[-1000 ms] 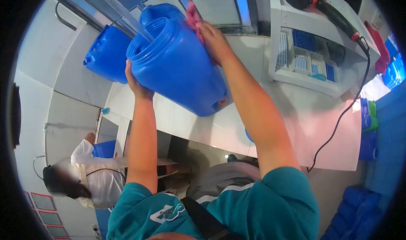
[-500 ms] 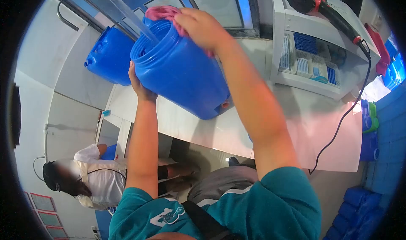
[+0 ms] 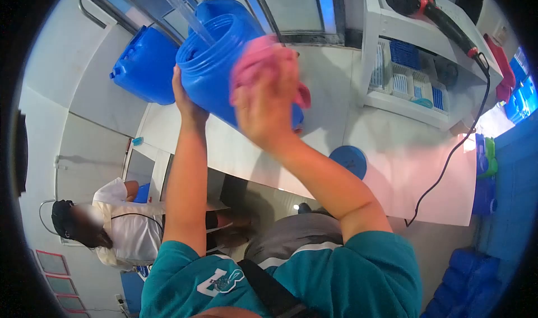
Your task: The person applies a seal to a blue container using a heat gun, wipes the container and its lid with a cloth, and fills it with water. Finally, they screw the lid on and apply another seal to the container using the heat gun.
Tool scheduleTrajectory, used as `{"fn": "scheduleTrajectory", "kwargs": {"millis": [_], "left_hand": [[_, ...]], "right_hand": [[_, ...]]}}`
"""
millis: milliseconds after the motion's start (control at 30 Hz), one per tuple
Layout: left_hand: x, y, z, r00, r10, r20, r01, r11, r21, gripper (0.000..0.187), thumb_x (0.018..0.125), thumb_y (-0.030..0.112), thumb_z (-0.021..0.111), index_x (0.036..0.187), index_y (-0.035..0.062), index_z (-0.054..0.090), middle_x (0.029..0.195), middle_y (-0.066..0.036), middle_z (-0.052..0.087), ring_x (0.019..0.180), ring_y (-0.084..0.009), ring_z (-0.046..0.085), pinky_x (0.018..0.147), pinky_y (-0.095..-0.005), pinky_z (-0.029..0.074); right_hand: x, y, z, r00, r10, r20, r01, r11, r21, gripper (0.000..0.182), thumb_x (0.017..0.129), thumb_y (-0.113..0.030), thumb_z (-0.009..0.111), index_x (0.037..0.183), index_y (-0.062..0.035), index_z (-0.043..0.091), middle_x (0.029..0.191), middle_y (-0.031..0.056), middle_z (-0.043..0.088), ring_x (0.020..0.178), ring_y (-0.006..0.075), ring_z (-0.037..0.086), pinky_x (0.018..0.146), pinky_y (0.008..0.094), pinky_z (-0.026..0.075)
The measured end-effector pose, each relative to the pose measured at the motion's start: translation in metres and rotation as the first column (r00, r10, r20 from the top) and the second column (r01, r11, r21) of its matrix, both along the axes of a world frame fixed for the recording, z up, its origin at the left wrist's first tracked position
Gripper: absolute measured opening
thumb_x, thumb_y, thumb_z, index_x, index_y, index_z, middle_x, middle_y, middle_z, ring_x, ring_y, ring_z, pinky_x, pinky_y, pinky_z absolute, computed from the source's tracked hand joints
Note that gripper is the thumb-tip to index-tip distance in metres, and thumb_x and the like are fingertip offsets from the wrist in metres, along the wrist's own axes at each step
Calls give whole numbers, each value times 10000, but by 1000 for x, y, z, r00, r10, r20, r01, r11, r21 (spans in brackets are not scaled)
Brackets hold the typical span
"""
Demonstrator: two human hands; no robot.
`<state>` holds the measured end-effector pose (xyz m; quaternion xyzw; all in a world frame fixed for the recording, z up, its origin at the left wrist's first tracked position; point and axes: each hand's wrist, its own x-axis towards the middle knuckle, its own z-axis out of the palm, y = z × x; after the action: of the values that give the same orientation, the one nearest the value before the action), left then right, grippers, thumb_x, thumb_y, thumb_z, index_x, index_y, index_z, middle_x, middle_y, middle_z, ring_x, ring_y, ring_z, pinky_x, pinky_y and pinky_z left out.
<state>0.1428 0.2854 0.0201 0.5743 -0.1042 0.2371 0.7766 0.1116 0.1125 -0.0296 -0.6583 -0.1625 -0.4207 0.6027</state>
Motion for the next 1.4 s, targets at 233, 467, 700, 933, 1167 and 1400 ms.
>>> {"fn": "scheduleTrajectory", "kwargs": {"millis": [233, 467, 700, 933, 1167, 1400], "left_hand": [[-5, -2, 6, 1000, -20, -22, 19, 999, -42, 771, 1055, 635, 297, 1537, 36, 355, 1500, -131, 500, 1363, -267, 506, 1144, -419, 407], [-3, -6, 1, 999, 1, 34, -2, 1000, 20, 828, 1030, 689, 303, 1536, 34, 339, 1516, -121, 475, 1371, -266, 491, 1155, -418, 388], [-3, -6, 1, 999, 24, 25, -23, 999, -43, 866, 1014, 723, 284, 1525, 26, 351, 1486, -130, 508, 1354, -273, 503, 1142, -425, 400], [-6, -11, 2, 996, 85, 17, -85, 996, -12, 931, 979, 777, 266, 1533, 32, 341, 1494, -129, 505, 1366, -275, 497, 1151, -421, 394], [-5, -14, 2, 996, 78, 36, -77, 997, -11, 931, 975, 779, 291, 1532, 35, 341, 1484, -133, 510, 1360, -270, 505, 1149, -412, 402], [-1, -6, -2, 997, 40, 67, -42, 999, 24, 877, 993, 743, 334, 1536, 55, 353, 1487, -130, 501, 1362, -266, 497, 1150, -418, 388]], "right_hand": [[-10, 12, -135, 819, 119, 562, 392, 599, -698, 511, 908, -149, 592, 1412, -229, 565, 1608, -43, 361, 1482, 255, 309, 1230, 520, 170], [52, -82, -125, 676, 378, 633, 305, 638, -707, 507, 870, -214, 666, 1336, -408, 616, 1527, -59, 460, 1415, 237, 390, 1176, 550, 226], [3, -16, -37, 819, -18, 574, 357, 798, -485, 465, 922, -228, 618, 1357, -392, 590, 1485, -33, 479, 1336, 265, 427, 1132, 476, 312], [35, -74, -128, 680, 473, 560, 341, 472, -813, 464, 965, -147, 542, 1422, -216, 507, 1495, 44, 462, 1379, 190, 418, 1134, 315, 361], [60, -58, 15, 823, 566, -44, -554, 818, 158, 315, 1038, -231, 507, 1326, -131, 586, 1265, 109, 560, 1077, 240, 589, 954, 355, 484], [102, -45, -5, 699, 696, -166, -535, 663, 524, 481, 1087, -385, 411, 1331, 11, 533, 1291, 132, 578, 1132, 166, 600, 1010, 297, 461]]}}
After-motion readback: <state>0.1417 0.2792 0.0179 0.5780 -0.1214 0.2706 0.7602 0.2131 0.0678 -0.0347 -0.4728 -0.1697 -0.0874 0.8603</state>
